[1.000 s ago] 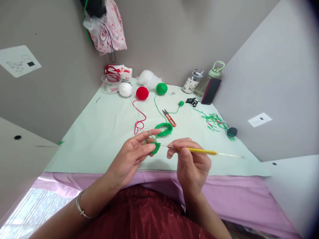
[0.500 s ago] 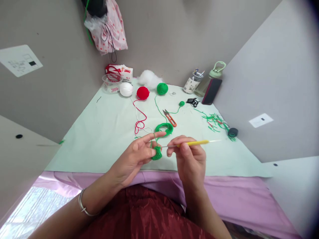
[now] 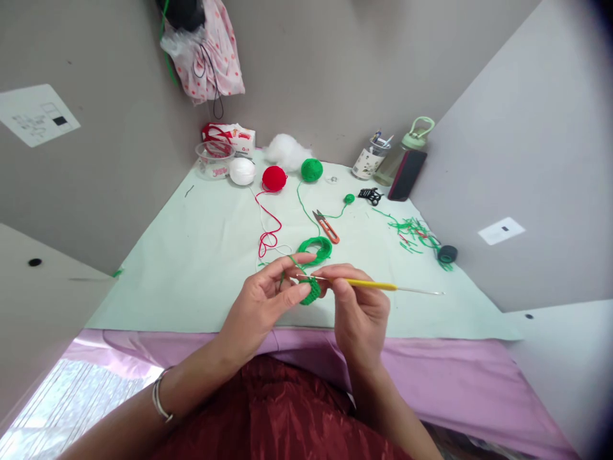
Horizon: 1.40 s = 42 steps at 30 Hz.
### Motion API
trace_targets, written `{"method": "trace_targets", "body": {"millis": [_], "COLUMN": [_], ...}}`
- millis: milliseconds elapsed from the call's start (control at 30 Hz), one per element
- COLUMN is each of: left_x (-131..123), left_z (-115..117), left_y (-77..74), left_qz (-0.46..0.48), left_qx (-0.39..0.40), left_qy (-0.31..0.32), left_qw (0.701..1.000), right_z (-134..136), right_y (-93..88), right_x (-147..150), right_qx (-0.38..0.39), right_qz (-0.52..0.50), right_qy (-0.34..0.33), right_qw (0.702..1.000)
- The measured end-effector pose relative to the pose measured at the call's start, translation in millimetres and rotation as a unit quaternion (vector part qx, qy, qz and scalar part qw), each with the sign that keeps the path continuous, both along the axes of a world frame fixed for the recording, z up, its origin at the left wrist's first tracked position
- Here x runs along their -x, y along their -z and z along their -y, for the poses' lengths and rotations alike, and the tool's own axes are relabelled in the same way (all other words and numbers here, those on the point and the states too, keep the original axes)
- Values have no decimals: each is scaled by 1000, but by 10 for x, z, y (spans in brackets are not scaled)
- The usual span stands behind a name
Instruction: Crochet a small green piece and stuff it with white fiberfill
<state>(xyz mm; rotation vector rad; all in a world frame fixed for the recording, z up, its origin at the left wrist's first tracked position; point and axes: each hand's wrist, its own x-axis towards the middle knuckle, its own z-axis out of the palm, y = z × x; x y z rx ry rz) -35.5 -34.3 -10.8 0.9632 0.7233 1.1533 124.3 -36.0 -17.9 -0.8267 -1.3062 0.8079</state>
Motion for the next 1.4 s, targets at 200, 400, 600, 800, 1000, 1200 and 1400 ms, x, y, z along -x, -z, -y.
{"method": "trace_targets", "body": {"millis": [200,400,600,800,1000,1200,1400], "left_x": [16,9,-44,-66,-36,-10,-6], "left_z": [-20,-21,-20,17,13,-7,-15], "left_y": [-37,-43,-50,-18,-92,-121,-79], "left_qz": [34,37,47,34,48,45,25], "left_qx": [37,40,84,84,104,106,84], "left_qy": [25,8,13,23,21,14,-11], "left_qw": [998,999,995,996,993,993,996], "right_z": [-82,-77,-46,-30,-14,-9,-8], "right_y": [9,8,20,-11,58,65,15], "right_x": [11,19,1,30,-19,-13,13], "right_qx": [69,68,-11,-35,16,14,13], "right_qz": [-122,-129,-5,22,-24,-31,-47], "right_qy": [-72,-80,-26,26,-40,-62,-37], "right_qw": [988,986,1000,999,999,998,998]}}
